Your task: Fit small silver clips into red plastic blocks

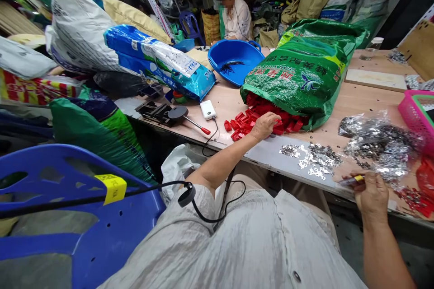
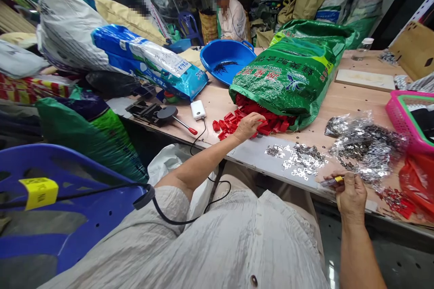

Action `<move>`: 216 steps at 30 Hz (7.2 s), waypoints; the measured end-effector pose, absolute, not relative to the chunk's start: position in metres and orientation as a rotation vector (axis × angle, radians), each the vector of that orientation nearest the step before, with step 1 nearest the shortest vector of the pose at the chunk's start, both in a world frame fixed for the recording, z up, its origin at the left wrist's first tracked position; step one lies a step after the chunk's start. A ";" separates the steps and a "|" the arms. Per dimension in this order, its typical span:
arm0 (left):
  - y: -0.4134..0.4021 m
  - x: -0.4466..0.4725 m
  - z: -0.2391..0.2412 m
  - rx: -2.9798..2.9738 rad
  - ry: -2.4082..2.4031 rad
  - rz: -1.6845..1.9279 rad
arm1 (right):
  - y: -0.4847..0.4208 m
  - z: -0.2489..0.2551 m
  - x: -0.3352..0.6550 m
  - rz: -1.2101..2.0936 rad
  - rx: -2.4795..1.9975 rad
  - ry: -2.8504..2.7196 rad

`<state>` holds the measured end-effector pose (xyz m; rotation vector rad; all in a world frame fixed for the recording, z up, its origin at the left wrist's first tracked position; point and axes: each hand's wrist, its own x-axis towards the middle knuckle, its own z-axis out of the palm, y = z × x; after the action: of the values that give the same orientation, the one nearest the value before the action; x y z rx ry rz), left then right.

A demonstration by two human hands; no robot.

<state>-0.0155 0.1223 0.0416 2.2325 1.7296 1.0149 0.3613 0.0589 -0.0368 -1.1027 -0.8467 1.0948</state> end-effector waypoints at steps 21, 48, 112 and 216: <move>0.009 0.002 0.041 0.282 0.862 1.368 | 0.043 0.013 0.306 0.627 -1.382 -2.207; -0.019 0.016 0.030 0.119 0.638 1.196 | 0.080 0.028 0.259 0.531 -1.477 -2.439; -0.057 0.057 0.015 1.232 1.095 1.385 | 0.016 0.022 0.241 2.238 -1.000 -1.336; -0.021 0.050 0.009 0.314 0.767 1.478 | 0.065 0.033 0.226 1.502 -1.108 -2.052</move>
<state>0.0505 -0.0207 0.0094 0.3139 0.7674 1.4781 0.2255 0.0646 0.0335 -1.1079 -2.0515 1.5020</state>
